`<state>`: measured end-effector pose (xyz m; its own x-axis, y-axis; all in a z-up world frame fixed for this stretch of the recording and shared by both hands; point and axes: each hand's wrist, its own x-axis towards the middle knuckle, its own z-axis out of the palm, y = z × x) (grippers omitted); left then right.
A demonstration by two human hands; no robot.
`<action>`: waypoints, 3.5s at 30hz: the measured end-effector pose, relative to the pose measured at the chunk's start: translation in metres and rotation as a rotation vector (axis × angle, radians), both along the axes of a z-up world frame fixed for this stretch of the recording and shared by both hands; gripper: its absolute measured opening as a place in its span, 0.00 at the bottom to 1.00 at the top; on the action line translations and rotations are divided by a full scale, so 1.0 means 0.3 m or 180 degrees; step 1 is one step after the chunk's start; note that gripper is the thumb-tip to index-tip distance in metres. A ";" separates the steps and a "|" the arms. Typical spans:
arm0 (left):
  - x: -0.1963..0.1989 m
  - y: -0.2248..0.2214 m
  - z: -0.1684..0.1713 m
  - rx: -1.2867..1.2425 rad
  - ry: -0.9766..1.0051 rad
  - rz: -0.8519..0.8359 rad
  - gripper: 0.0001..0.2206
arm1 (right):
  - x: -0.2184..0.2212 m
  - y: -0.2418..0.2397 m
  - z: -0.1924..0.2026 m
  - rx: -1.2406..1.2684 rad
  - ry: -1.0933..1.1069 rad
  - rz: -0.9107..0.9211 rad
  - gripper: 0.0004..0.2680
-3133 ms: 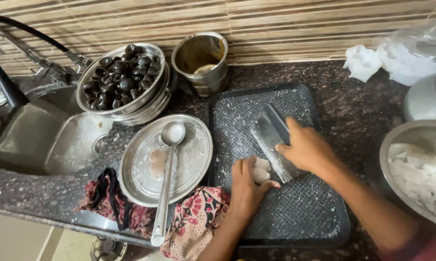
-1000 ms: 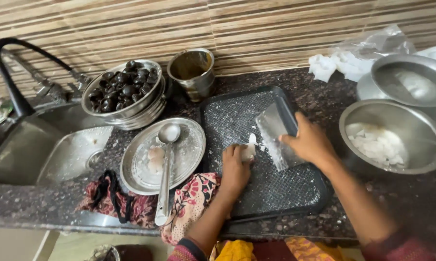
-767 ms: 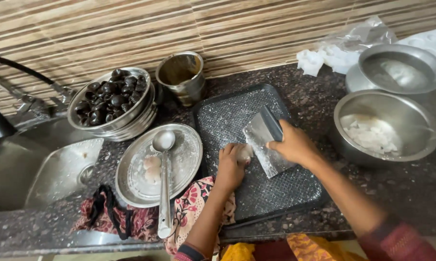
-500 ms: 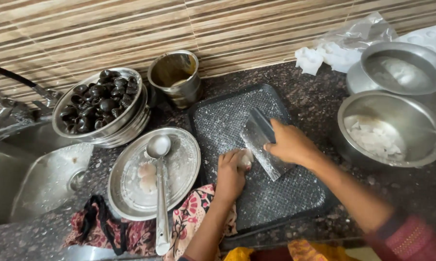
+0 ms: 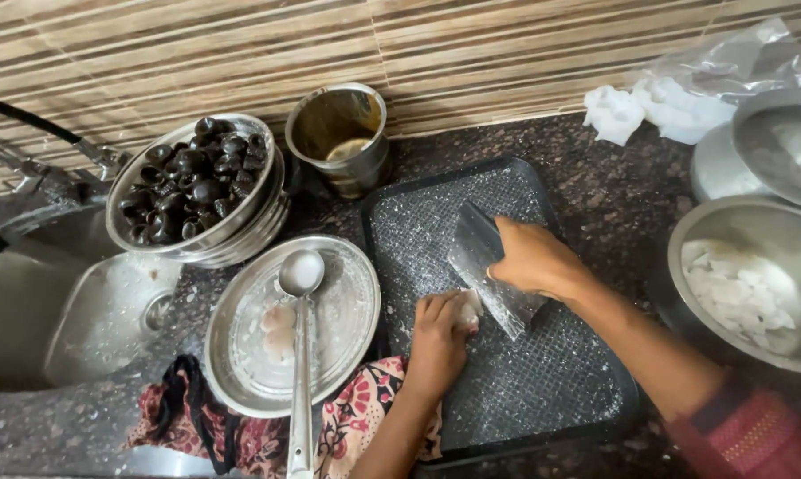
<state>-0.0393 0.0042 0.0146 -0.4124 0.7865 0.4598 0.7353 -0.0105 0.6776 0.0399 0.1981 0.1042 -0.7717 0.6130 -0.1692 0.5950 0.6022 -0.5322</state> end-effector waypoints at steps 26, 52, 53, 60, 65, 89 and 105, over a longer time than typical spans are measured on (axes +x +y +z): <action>0.016 -0.006 -0.010 0.0017 -0.0325 0.0139 0.26 | -0.007 0.004 -0.104 0.0483 0.0168 -0.0090 0.25; 0.008 0.018 0.000 0.0200 -0.0116 0.0564 0.17 | 0.003 -0.099 0.076 0.0989 -0.0168 0.0856 0.17; 0.001 0.021 -0.005 0.0265 -0.0101 0.0552 0.16 | -0.018 -0.111 0.084 0.1016 -0.0347 0.0857 0.17; 0.000 0.009 -0.041 0.0083 -0.0170 0.0512 0.12 | -0.182 -0.144 -0.027 0.1378 0.0116 0.1119 0.12; 0.023 0.010 -0.015 0.0176 -0.0171 0.0587 0.14 | -0.235 -0.087 0.012 0.0989 -0.0158 0.1011 0.14; 0.022 0.008 -0.015 0.0222 -0.0191 0.0575 0.15 | 0.019 -0.115 0.086 0.0752 -0.0406 0.0647 0.20; 0.025 0.016 0.026 0.0729 -0.0155 0.0447 0.15 | -0.292 -0.231 -0.085 0.1472 0.0395 0.1266 0.10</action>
<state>-0.0317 0.0089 0.0225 -0.5361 0.5978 0.5961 0.7070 -0.0680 0.7040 -0.0477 0.1288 0.0786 -0.9530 0.2628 0.1508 0.2281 0.9498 -0.2141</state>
